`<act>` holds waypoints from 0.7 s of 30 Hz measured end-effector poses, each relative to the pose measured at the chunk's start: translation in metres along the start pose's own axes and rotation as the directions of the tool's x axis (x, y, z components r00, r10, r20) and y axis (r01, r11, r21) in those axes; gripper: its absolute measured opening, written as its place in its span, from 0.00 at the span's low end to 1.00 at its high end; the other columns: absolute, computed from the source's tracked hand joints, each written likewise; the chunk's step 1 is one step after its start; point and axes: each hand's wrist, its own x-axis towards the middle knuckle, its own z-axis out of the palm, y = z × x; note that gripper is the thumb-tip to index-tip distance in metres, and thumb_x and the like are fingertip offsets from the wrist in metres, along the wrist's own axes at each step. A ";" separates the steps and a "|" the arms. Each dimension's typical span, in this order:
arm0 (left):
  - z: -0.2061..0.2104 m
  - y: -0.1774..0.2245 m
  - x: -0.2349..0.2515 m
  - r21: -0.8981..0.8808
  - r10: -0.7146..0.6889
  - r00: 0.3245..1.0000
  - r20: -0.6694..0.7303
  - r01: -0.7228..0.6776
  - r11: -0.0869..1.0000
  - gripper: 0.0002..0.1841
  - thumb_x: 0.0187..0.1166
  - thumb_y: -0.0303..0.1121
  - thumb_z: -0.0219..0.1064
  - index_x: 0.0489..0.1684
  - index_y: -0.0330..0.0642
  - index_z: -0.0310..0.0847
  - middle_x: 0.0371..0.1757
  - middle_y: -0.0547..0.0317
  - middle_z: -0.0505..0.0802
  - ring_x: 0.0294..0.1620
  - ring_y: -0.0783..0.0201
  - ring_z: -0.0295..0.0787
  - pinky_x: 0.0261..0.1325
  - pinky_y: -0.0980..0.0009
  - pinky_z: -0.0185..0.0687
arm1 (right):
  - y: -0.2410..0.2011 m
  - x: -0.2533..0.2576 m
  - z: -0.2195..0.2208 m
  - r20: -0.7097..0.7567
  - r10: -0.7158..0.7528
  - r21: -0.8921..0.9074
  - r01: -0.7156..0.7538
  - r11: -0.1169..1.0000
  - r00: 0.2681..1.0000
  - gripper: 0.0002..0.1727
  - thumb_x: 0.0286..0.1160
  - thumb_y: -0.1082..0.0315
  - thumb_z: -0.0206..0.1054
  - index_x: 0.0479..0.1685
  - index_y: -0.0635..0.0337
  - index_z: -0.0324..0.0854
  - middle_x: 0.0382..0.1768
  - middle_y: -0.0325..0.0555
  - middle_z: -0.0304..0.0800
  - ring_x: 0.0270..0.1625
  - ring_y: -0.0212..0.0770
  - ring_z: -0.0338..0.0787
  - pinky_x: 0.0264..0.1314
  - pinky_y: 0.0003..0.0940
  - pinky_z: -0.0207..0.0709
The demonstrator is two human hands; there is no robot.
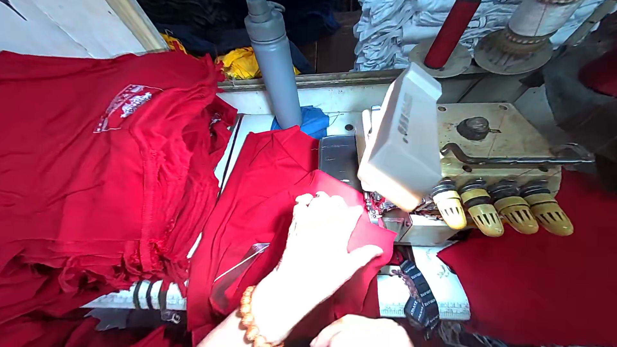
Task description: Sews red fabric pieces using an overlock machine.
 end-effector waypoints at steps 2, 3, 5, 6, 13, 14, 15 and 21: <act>0.001 0.004 0.003 -0.024 0.016 1.000 0.002 -0.016 1.000 0.18 0.70 0.56 0.71 0.34 0.51 0.91 0.28 0.63 0.86 0.41 0.57 0.84 0.59 0.48 0.68 | -0.001 0.000 -0.014 -0.203 -0.033 -0.037 0.026 0.999 0.979 0.09 0.80 0.71 0.68 0.39 0.71 0.84 0.44 0.56 0.94 0.47 0.35 0.94 0.53 0.27 0.87; 0.001 0.003 0.003 -0.081 0.024 1.000 0.004 -0.023 0.996 0.13 0.70 0.51 0.72 0.27 0.52 0.89 0.26 0.66 0.83 0.40 0.60 0.82 0.58 0.51 0.67 | 0.000 0.000 -0.022 -0.299 -0.037 -0.071 0.016 0.997 0.953 0.09 0.82 0.67 0.68 0.44 0.65 0.83 0.46 0.51 0.94 0.45 0.32 0.93 0.48 0.24 0.88; -0.003 0.000 0.001 -0.253 0.051 0.999 -0.002 -0.050 0.966 0.09 0.71 0.43 0.70 0.22 0.54 0.85 0.30 0.71 0.85 0.45 0.68 0.83 0.57 0.61 0.71 | 0.004 0.003 -0.039 -0.441 -0.031 -0.117 -0.024 0.993 0.897 0.11 0.84 0.58 0.67 0.58 0.51 0.81 0.55 0.36 0.91 0.44 0.23 0.91 0.43 0.19 0.86; -0.007 -0.003 0.001 -0.358 0.069 0.998 0.003 -0.063 0.932 0.07 0.72 0.39 0.69 0.24 0.54 0.87 0.36 0.71 0.88 0.49 0.71 0.84 0.57 0.68 0.75 | 0.006 0.007 -0.045 -0.487 -0.036 -0.116 -0.024 0.993 0.872 0.14 0.84 0.57 0.68 0.63 0.47 0.79 0.58 0.32 0.90 0.43 0.22 0.91 0.40 0.17 0.86; -0.017 0.005 0.006 -0.203 -0.003 0.995 0.102 0.024 0.979 0.16 0.70 0.45 0.71 0.48 0.47 0.93 0.44 0.60 0.94 0.51 0.59 0.89 0.56 0.53 0.77 | 0.018 0.022 -0.052 -0.597 0.009 0.003 -0.008 1.000 0.802 0.21 0.75 0.67 0.74 0.65 0.55 0.77 0.49 0.36 0.95 0.36 0.28 0.94 0.35 0.20 0.89; -0.020 0.014 0.008 -0.185 -0.050 0.989 0.136 0.075 0.980 0.16 0.68 0.45 0.73 0.45 0.46 0.95 0.40 0.57 0.94 0.47 0.54 0.90 0.52 0.50 0.76 | 0.019 0.021 -0.053 -0.601 0.009 0.000 -0.010 1.000 0.799 0.20 0.75 0.68 0.74 0.65 0.56 0.77 0.48 0.36 0.96 0.35 0.28 0.94 0.35 0.20 0.89; -0.023 0.020 0.010 -0.182 -0.087 0.983 0.163 0.116 0.976 0.13 0.68 0.43 0.75 0.40 0.45 0.96 0.36 0.56 0.94 0.44 0.53 0.90 0.52 0.50 0.75 | 0.020 0.019 -0.053 -0.603 0.007 0.001 -0.008 1.000 0.798 0.20 0.75 0.69 0.74 0.65 0.57 0.78 0.48 0.37 0.95 0.35 0.28 0.94 0.35 0.21 0.90; 0.002 -0.006 -0.002 -0.393 0.033 0.998 0.058 -0.008 0.919 0.07 0.73 0.38 0.66 0.26 0.56 0.87 0.38 0.75 0.90 0.50 0.76 0.85 0.55 0.74 0.77 | 0.019 0.017 -0.051 -0.587 0.031 0.021 -0.023 1.000 0.809 0.18 0.73 0.71 0.74 0.61 0.52 0.80 0.53 0.32 0.94 0.37 0.23 0.92 0.35 0.17 0.88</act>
